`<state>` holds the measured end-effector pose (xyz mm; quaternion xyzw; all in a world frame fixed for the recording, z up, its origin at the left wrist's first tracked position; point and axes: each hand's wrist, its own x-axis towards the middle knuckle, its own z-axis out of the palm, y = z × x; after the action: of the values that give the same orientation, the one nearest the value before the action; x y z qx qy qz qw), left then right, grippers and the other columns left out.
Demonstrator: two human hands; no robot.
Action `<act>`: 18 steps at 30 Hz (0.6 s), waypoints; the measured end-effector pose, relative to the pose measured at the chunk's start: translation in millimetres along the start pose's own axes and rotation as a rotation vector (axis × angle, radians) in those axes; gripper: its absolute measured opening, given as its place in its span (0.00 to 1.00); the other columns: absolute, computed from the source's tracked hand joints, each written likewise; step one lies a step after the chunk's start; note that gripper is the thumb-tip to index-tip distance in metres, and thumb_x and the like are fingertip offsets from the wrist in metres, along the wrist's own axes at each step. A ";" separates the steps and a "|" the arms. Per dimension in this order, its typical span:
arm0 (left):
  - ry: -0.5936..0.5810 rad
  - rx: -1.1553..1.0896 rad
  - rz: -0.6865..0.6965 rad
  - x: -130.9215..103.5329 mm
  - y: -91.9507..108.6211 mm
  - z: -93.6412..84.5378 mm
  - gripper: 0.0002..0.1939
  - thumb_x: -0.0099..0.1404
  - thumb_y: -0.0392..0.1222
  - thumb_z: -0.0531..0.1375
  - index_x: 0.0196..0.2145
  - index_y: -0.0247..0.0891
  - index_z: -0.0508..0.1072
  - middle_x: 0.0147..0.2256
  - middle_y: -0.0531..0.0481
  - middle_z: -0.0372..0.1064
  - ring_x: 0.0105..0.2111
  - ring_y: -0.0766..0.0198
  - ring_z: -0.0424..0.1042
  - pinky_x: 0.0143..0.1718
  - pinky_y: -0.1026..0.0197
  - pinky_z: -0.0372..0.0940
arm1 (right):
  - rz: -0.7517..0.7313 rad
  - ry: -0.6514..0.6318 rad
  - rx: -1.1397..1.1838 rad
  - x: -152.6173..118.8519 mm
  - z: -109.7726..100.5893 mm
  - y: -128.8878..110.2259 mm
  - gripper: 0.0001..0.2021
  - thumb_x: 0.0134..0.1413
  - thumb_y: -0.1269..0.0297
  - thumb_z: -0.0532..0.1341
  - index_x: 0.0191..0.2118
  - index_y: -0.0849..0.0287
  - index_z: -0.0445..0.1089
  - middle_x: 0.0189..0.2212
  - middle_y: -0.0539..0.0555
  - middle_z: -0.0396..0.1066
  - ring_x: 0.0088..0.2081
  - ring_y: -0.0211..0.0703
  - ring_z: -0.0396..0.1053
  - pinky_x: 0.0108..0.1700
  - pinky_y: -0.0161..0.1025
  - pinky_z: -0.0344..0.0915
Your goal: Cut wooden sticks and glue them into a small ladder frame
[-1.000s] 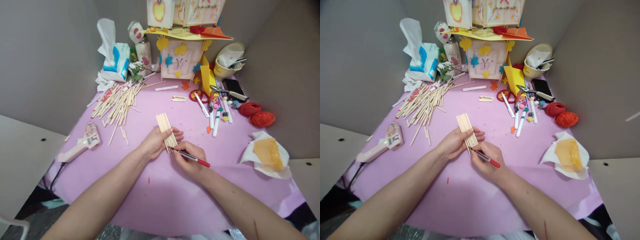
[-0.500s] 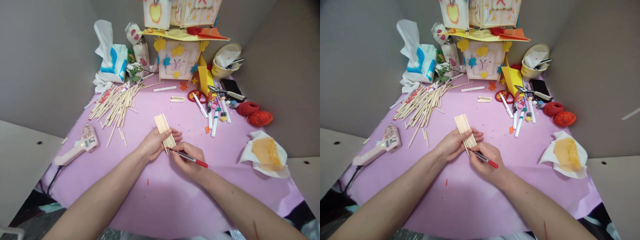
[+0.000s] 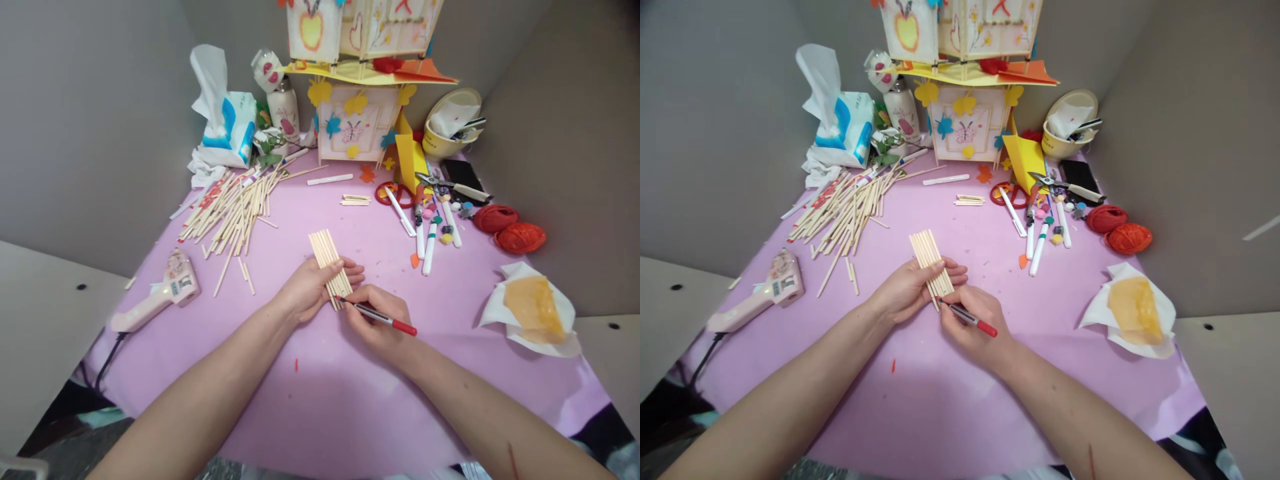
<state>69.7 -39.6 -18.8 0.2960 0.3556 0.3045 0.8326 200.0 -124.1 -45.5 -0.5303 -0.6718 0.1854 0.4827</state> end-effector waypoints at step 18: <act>0.008 0.009 0.004 -0.7 0.6 2.0 0.07 0.61 0.36 0.60 0.35 0.28 0.72 0.38 0.35 0.75 0.38 0.55 0.76 0.49 0.48 0.67 | -0.002 0.026 -0.010 -0.7 0.9 1.1 0.03 0.50 0.71 0.60 0.32 0.56 0.69 0.22 0.47 0.69 0.21 0.34 0.65 0.26 0.33 0.62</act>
<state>70.7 -40.2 -17.0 0.2994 0.3597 0.3058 0.8291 199.7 -124.0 -47.0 -0.5343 -0.6670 0.1748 0.4889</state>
